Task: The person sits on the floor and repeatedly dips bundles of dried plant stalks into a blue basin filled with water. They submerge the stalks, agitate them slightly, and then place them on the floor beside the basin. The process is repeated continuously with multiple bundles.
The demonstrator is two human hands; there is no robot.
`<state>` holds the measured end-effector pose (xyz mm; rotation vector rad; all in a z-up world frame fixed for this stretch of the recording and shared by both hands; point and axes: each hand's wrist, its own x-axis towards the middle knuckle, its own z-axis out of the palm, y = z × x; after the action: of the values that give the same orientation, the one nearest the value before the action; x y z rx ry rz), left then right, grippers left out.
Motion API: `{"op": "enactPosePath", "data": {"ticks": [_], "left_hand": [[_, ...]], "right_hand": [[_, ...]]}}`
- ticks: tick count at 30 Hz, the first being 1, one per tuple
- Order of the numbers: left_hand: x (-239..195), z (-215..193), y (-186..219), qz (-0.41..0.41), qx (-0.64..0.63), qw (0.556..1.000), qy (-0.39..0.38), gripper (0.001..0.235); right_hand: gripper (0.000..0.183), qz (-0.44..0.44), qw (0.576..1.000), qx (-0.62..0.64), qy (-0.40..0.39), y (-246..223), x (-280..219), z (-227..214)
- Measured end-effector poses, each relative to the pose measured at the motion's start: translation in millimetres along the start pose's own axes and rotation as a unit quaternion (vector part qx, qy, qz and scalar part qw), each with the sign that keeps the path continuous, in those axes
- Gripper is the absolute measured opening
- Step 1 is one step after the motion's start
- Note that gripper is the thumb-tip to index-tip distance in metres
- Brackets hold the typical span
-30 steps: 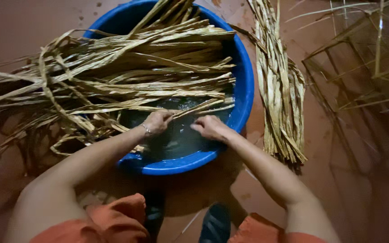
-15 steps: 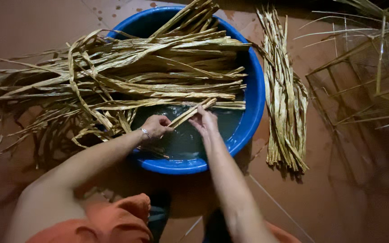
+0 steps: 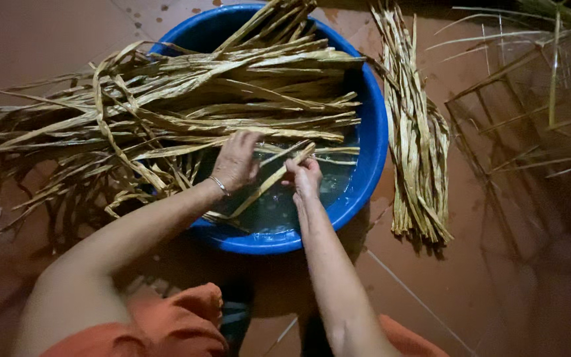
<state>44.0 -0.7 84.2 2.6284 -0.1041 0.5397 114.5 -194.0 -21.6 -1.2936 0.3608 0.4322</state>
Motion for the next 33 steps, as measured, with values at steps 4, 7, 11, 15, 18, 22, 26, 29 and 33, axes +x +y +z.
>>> {"op": "enactPosePath", "data": {"ticks": [4, 7, 11, 15, 18, 22, 26, 29, 33], "left_hand": [[-11, 29, 15, -0.096, -0.136, 0.978, -0.125, 0.026], [-14, 61, 9, -0.211, -0.213, 0.937, -0.179, 0.030], [-15, 81, 4, -0.291, -0.266, 0.891, -0.226, 0.039], [-16, 70, 23, -0.260, -0.270, 0.907, -0.193, 0.040], [-18, 59, 56, -0.237, -0.245, 0.928, -0.151, 0.037], [-17, 48, 69, -0.237, -0.191, 0.931, -0.201, 0.034], [-26, 62, 55, -0.263, -0.187, 0.921, -0.216, 0.031], [-41, 86, 26, -0.275, -0.181, 0.905, -0.269, 0.027], [-53, 139, -20, -0.283, -0.137, 0.882, -0.351, 0.026]], "right_hand": [[0.024, -0.031, 0.996, 0.075, -0.028, 21, 16, 1], [0.024, -0.080, 0.993, 0.071, -0.044, 23, 11, 10], [0.025, -0.068, 0.988, 0.115, -0.074, -6, -19, 20], [0.032, -0.063, 0.979, 0.188, -0.050, -2, -7, 22], [0.038, -0.052, 0.987, 0.151, 0.012, 26, 34, 14], [0.026, 0.036, 0.972, 0.230, -0.017, 32, 59, -10], [0.024, 0.104, 0.964, 0.234, -0.069, 3, 36, -12], [0.014, 0.132, 0.972, 0.189, -0.042, 2, 29, -17], [0.017, 0.217, 0.972, 0.094, -0.005, 41, 60, -30]]}}
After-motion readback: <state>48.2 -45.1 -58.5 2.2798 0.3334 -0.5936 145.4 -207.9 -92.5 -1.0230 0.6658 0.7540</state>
